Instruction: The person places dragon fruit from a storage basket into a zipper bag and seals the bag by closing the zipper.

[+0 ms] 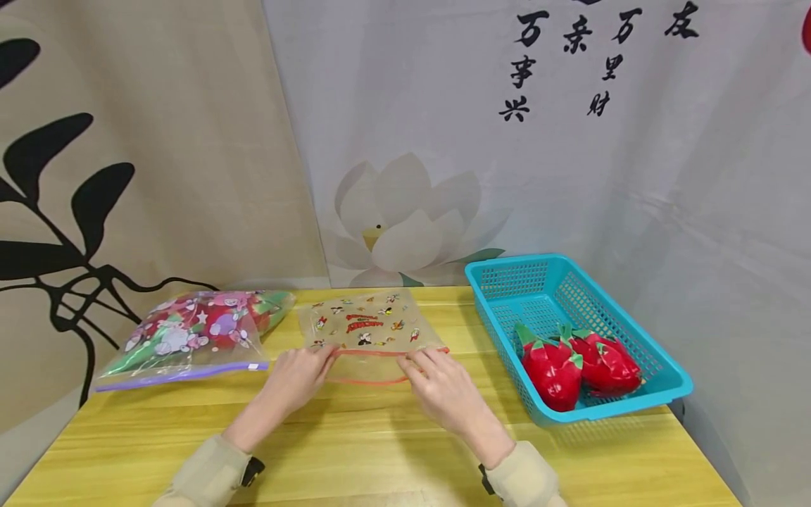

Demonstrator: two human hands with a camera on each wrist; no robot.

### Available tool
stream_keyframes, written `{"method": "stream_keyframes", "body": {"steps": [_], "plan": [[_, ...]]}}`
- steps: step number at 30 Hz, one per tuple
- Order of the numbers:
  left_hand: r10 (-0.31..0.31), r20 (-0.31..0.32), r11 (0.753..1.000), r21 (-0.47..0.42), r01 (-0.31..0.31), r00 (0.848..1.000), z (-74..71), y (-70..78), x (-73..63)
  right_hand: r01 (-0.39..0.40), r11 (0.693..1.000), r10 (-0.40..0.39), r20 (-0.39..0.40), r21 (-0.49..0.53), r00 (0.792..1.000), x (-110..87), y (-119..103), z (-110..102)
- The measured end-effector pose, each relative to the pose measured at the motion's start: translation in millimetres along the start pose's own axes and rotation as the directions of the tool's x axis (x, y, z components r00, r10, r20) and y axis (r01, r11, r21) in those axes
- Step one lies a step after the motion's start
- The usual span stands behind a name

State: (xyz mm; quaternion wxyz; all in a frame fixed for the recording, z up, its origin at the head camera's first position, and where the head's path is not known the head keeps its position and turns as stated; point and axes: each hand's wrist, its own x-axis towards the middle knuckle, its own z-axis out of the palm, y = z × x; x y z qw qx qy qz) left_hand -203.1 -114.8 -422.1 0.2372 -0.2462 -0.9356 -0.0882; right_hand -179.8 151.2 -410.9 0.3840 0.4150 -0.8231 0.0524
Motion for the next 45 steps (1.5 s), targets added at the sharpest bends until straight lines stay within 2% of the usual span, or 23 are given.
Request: {"method": "stream_keyframes", "body": {"steps": [3, 8, 10, 11, 13, 15, 16, 18, 21, 23, 25, 27, 29, 31, 33, 35, 37, 39, 41, 43, 45], "plan": [[-0.003, 0.018, 1.000, -0.031, 0.003, 1.000, -3.4, 1.5, 1.8, 0.061, 0.998, -0.061, 0.040, -0.017, 0.997, 1.4, -8, 8], [-0.002, 0.151, 0.982, -0.188, 0.031, 0.989, -12.6, 4.1, 3.7, 0.041, 0.994, -0.026, 0.145, -0.101, 0.989, 1.5, -10, 20], [0.012, 0.164, 0.975, -0.221, 0.025, 0.986, -15.0, 4.8, 5.2, 0.037, 0.992, -0.016, 0.168, -0.124, 0.986, 1.2, -9, 24], [0.024, 0.149, 0.977, -0.213, 0.009, 0.989, -15.1, 5.0, 6.2, 0.042, 0.990, -0.018, 0.178, -0.133, 0.984, 1.2, -8, 25], [0.041, 0.083, 0.984, -0.176, -0.026, 0.996, -15.3, 5.4, 8.2, 0.058, 0.990, -0.030, 0.204, -0.130, 0.979, 1.4, -8, 28], [0.052, -0.021, 0.992, -0.116, -0.054, 0.998, -15.0, 5.9, 10.4, 0.078, 0.989, -0.047, 0.230, -0.126, 0.972, 2.0, -8, 29], [0.054, -0.082, 0.995, -0.084, -0.061, 0.995, -14.7, 6.2, 11.6, 0.085, 0.989, -0.054, 0.242, -0.120, 0.969, 2.3, -9, 30], [0.053, -0.204, 0.998, -0.032, -0.061, 0.978, -14.2, 6.8, 14.0, 0.101, 0.989, -0.070, 0.269, -0.105, 0.960, 2.7, -11, 30], [0.037, -0.351, 0.999, -0.012, -0.044, 0.936, -15.1, 8.8, 19.0, 0.114, 0.991, -0.088, 0.296, -0.073, 0.951, 2.7, -13, 30], [0.020, -0.408, 0.999, -0.029, -0.035, 0.913, -16.6, 10.5, 22.9, 0.121, 0.992, -0.101, 0.306, -0.047, 0.947, 2.6, -14, 30], [-0.001, -0.427, 0.998, -0.060, -0.027, 0.904, -19.3, 12.1, 26.5, 0.124, 0.992, -0.109, 0.314, -0.030, 0.943, 2.4, -15, 30], [-0.020, -0.415, 0.996, -0.089, -0.019, 0.909, -22.0, 12.9, 29.4, 0.123, 0.992, -0.109, 0.325, -0.024, 0.939, 2.6, -15, 30], [-0.031, -0.358, 0.993, -0.119, -0.013, 0.933, -25.3, 12.6, 31.3, 0.120, 0.992, -0.101, 0.344, -0.034, 0.934, 2.6, -14, 29], [-0.029, -0.244, 0.985, -0.170, -0.014, 0.969, -29.5, 11.4, 32.0, 0.113, 0.992, -0.086, 0.369, -0.052, 0.925, 2.6, -12, 27], [-0.009, -0.106, 0.975, -0.222, -0.015, 0.994, -33.3, 9.4, 32.0, 0.101, 0.992, -0.067, 0.387, -0.068, 0.919, 1.9, -10, 26], [0.023, 0.015, 0.965, -0.261, -0.018, 1.000, -36.6, 7.2, 31.5, 0.093, 0.993, -0.056, 0.387, -0.076, 0.920, 0.8, -7, 25], [0.049, 0.100, 0.956, -0.293, -0.018, 0.994, -39.4, 5.0, 30.4, 0.091, 0.993, -0.059, 0.363, -0.071, 0.930, -0.8, -5, 25], [0.063, 0.138, 0.954, -0.299, -0.019, 0.988, -40.6, 3.2, 29.9, 0.106, 0.992, -0.081, 0.316, -0.063, 0.945, -2.1, -2, 25], [0.065, 0.138, 0.956, -0.291, -0.022, 0.988, -41.6, 2.5, 30.1, 0.138, 0.988, -0.118, 0.252, -0.064, 0.961, -3.4, -1, 25], [0.047, 0.108, 0.961, -0.277, -0.015, 0.993, -42.1, 2.5, 31.2, 0.170, 0.983, -0.154, 0.182, -0.073, 0.971, -4.6, 1, 26], [0.016, 0.048, 0.966, -0.260, -0.003, 0.999, -43.0, 3.0, 33.4, 0.193, 0.977, -0.182, 0.119, -0.087, 0.976, -5.5, 1, 27]]}}
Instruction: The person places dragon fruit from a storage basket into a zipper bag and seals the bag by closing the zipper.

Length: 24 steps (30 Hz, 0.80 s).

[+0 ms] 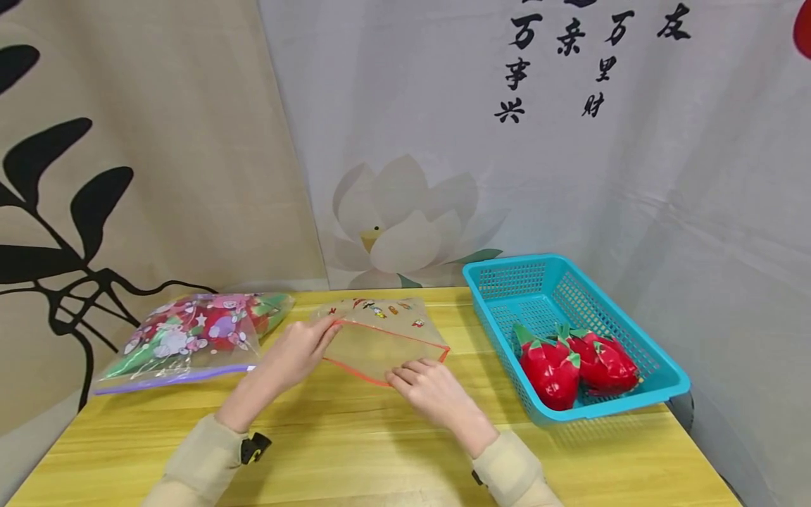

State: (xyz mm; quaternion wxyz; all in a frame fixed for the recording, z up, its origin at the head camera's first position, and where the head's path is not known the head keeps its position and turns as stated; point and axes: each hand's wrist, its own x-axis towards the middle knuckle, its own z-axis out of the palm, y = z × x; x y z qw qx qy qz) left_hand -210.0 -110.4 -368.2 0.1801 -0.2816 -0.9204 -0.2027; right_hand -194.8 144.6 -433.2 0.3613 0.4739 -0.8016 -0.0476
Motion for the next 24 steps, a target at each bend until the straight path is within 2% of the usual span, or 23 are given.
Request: {"method": "stream_keyframes", "body": {"steps": [3, 6, 10, 13, 16, 20, 22, 24], "plan": [[-0.025, -0.138, 1.000, 0.009, 0.027, 0.990, -1.8, 0.9, 4.8, 0.019, 1.000, -0.020, -0.046, -0.015, 0.999, -1.1, 0, 1], [-0.060, -0.236, 0.998, -0.003, 0.061, 0.970, -4.0, 1.0, 9.3, 0.047, 0.999, -0.047, -0.032, -0.003, 0.998, -1.9, 0, 2], [-0.104, -0.272, 0.994, -0.044, 0.095, 0.957, -5.5, 0.6, 12.4, 0.079, 0.996, -0.080, 0.018, 0.035, 0.997, -2.1, -3, 3], [-0.149, -0.241, 0.984, -0.131, 0.120, 0.959, -5.6, 0.4, 12.8, 0.072, 0.996, -0.074, 0.044, 0.044, 0.996, -1.3, -5, 2], [-0.206, -0.176, 0.955, -0.253, 0.158, 0.963, -5.9, 0.6, 11.3, 0.047, 0.998, -0.049, 0.049, 0.044, 0.998, -0.9, -4, 0], [-0.258, -0.048, 0.877, -0.431, 0.213, 0.965, -5.4, -0.3, 7.0, 0.012, 0.998, -0.014, 0.028, 0.057, 1.000, -2.4, 3, -3], [-0.269, 0.025, 0.834, -0.495, 0.245, 0.963, -4.6, -1.1, 3.9, -0.003, 0.997, 0.001, 0.024, 0.072, 1.000, -3.2, 7, -4], [-0.279, 0.079, 0.804, -0.525, 0.278, 0.957, -3.5, -1.7, 0.4, -0.020, 0.995, 0.018, 0.021, 0.096, 1.000, -4.0, 10, -5]]}}
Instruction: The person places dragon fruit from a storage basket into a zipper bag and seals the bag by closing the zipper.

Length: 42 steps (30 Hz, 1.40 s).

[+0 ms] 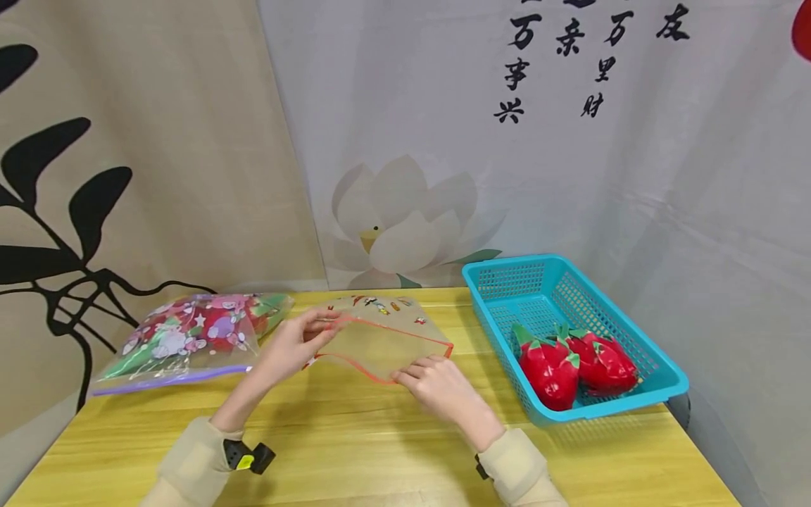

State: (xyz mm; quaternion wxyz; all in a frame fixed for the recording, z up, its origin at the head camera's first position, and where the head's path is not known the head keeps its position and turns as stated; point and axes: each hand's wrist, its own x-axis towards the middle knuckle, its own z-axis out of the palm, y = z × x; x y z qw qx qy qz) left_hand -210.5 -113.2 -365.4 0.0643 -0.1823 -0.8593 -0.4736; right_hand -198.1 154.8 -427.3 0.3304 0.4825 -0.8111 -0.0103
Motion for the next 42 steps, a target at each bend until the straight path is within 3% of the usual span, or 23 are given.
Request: {"method": "stream_keyframes", "body": {"steps": [2, 5, 9, 12, 14, 23, 31, 38, 42], "plan": [[-0.001, 0.007, 1.000, 0.018, 0.001, 1.000, 0.7, -1.4, -2.5, -0.013, 1.000, 0.013, -0.003, 0.014, 1.000, -0.2, 2, -1], [0.093, -0.050, 0.984, 0.160, -0.084, 0.994, 3.2, -3.3, -3.5, -0.016, 1.000, 0.016, -0.007, 0.019, 1.000, -0.9, 4, -1], [0.252, -0.150, 0.908, 0.380, -0.180, 0.956, 6.1, -3.6, -1.7, 0.017, 1.000, -0.017, -0.009, -0.008, 1.000, -0.5, 1, -1], [0.309, -0.205, 0.875, 0.444, -0.193, 0.929, 5.8, -2.4, 0.5, 0.045, 0.998, -0.045, -0.009, -0.033, 0.999, 0.0, -2, 0], [0.319, -0.226, 0.870, 0.455, -0.190, 0.920, 4.8, -2.0, 2.1, 0.059, 0.997, -0.060, -0.012, -0.039, 0.998, -0.1, -4, 1], [0.316, -0.250, 0.881, 0.436, -0.185, 0.915, 3.1, -1.8, 5.7, 0.084, 0.995, -0.085, -0.010, -0.052, 0.996, -2.2, -10, 4], [0.365, -0.214, 0.854, 0.465, -0.235, 0.906, 3.9, -3.7, 2.9, 0.077, 0.990, -0.087, -0.086, -0.118, 0.993, -4.6, -7, 2], [0.460, -0.200, 0.795, 0.527, -0.301, 0.865, 4.1, -6.6, 1.8, 0.097, 0.987, -0.113, -0.119, -0.129, 0.986, -3.9, -5, -4], [0.483, -0.202, 0.786, 0.530, -0.320, 0.852, 4.4, -8.3, 1.9, 0.093, 0.987, -0.111, -0.138, -0.132, 0.984, -1.1, 0, -16]]}}
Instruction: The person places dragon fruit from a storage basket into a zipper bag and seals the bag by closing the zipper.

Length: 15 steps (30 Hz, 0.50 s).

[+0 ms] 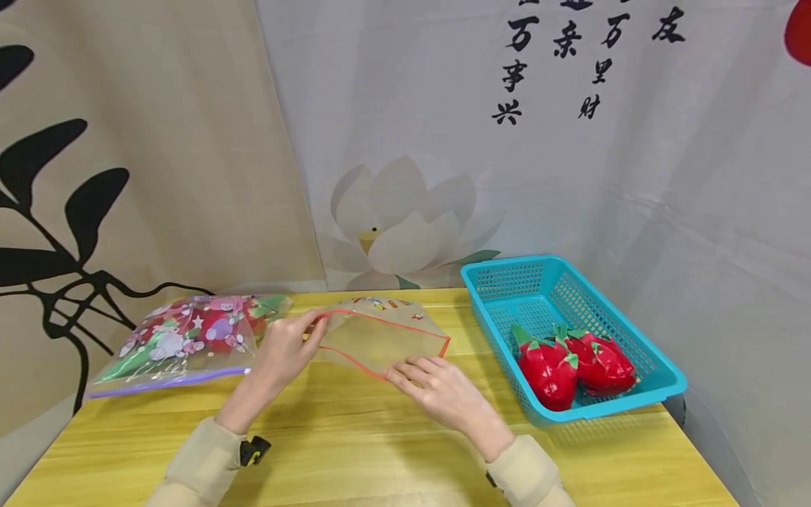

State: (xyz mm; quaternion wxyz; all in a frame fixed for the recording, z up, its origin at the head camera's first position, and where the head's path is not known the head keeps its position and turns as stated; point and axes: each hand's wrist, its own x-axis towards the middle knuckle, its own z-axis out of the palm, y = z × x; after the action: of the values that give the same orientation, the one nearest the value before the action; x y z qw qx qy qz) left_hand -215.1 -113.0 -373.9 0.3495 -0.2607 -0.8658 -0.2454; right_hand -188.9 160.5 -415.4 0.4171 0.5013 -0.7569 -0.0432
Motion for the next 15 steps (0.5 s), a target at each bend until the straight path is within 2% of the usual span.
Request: {"method": "stream_keyframes", "body": {"steps": [6, 9, 11, 13, 14, 15], "plan": [[0.008, -0.019, 1.000, -0.001, -0.008, 1.000, -0.9, -2.1, -2.0, -0.014, 1.000, 0.012, 0.045, 0.027, 0.999, 7.0, 26, -34], [0.015, -0.027, 1.000, 0.002, -0.015, 1.000, -1.1, -3.5, -3.1, -0.032, 0.998, 0.028, 0.082, 0.050, 0.996, 5.5, 51, -54], [0.018, -0.030, 1.000, 0.005, -0.018, 0.999, -1.2, -4.1, -3.7, -0.073, 0.995, 0.064, 0.139, 0.065, 0.988, 0.6, 71, -68], [0.019, -0.029, 1.000, 0.006, -0.019, 0.999, -1.3, -4.4, -4.4, -0.145, 0.987, 0.127, 0.226, 0.068, 0.966, -6.7, 92, -80], [0.018, -0.028, 1.000, 0.007, -0.018, 0.999, -1.7, -4.4, -4.7, -0.198, 0.978, 0.172, 0.290, 0.064, 0.942, -11.4, 102, -86], [0.018, -0.027, 1.000, 0.009, -0.018, 0.999, -1.7, -4.7, -4.9, -0.254, 0.965, 0.217, 0.357, 0.059, 0.908, -16.4, 113, -90]]}}
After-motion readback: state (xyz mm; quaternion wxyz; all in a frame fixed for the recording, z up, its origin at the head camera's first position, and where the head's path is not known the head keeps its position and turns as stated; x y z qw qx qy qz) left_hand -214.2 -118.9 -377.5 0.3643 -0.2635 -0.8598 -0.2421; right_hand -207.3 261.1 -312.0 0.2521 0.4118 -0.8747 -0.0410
